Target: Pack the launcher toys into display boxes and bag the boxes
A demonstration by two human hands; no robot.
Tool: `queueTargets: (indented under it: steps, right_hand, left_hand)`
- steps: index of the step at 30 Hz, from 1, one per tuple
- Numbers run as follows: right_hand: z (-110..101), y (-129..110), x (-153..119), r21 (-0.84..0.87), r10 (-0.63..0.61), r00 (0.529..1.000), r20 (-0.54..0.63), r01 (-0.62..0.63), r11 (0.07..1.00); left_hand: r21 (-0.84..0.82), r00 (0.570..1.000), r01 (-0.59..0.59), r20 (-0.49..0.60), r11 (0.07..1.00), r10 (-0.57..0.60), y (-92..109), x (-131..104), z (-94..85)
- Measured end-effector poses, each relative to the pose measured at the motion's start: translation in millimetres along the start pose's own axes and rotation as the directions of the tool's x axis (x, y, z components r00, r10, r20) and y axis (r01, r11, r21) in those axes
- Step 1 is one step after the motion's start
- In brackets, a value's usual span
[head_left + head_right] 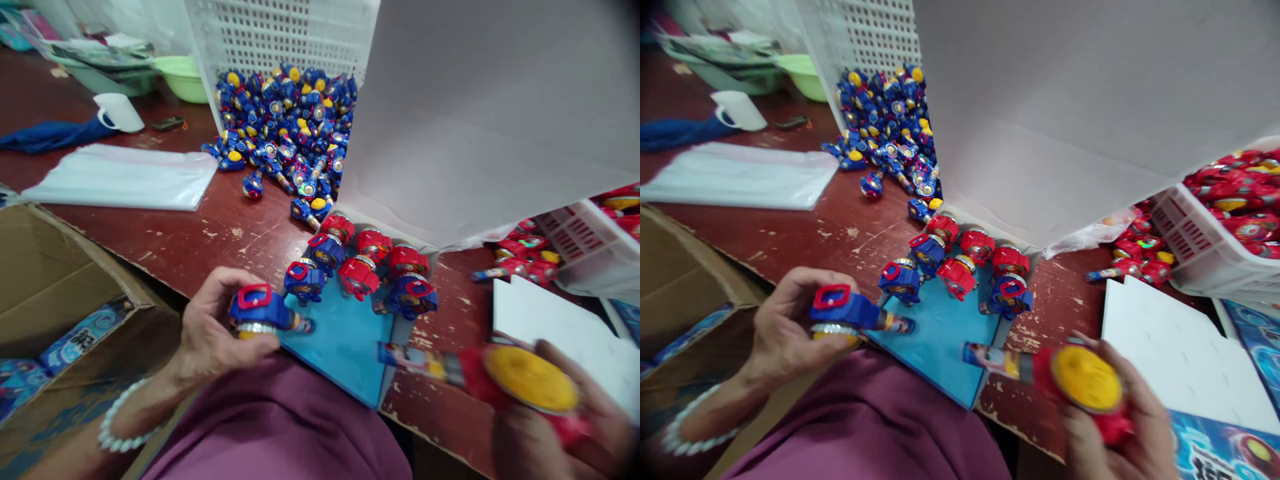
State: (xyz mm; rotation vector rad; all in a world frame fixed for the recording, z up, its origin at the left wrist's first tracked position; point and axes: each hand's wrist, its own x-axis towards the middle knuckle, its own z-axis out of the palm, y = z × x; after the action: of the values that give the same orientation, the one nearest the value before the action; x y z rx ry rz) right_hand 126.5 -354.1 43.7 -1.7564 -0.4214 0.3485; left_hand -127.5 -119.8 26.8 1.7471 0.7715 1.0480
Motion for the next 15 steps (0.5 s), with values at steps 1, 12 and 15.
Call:
queueTargets:
  steps: [1, 12, 15]
  right_hand:
    - [13.1, -1.0, -3.0, -0.054, -0.142, 0.990, 0.023, 0.144, 0.988]
    - [79.1, -9.7, 14.8, -0.309, -0.671, 0.606, 0.427, 0.795, 0.522]
    - [84.8, -13.8, 17.7, -0.264, -0.666, 0.595, 0.450, 0.801, 0.537]
  left_hand:
    - [0.048, 0.997, -0.069, 0.035, 0.996, 0.067, 0.6, -2.5, 3.3]
    - [0.204, 0.800, -0.480, 0.502, 0.853, 0.330, 36.6, -1.0, 8.0]
    - [0.271, 0.761, -0.507, 0.587, 0.819, 0.277, 42.0, -5.8, -1.0]
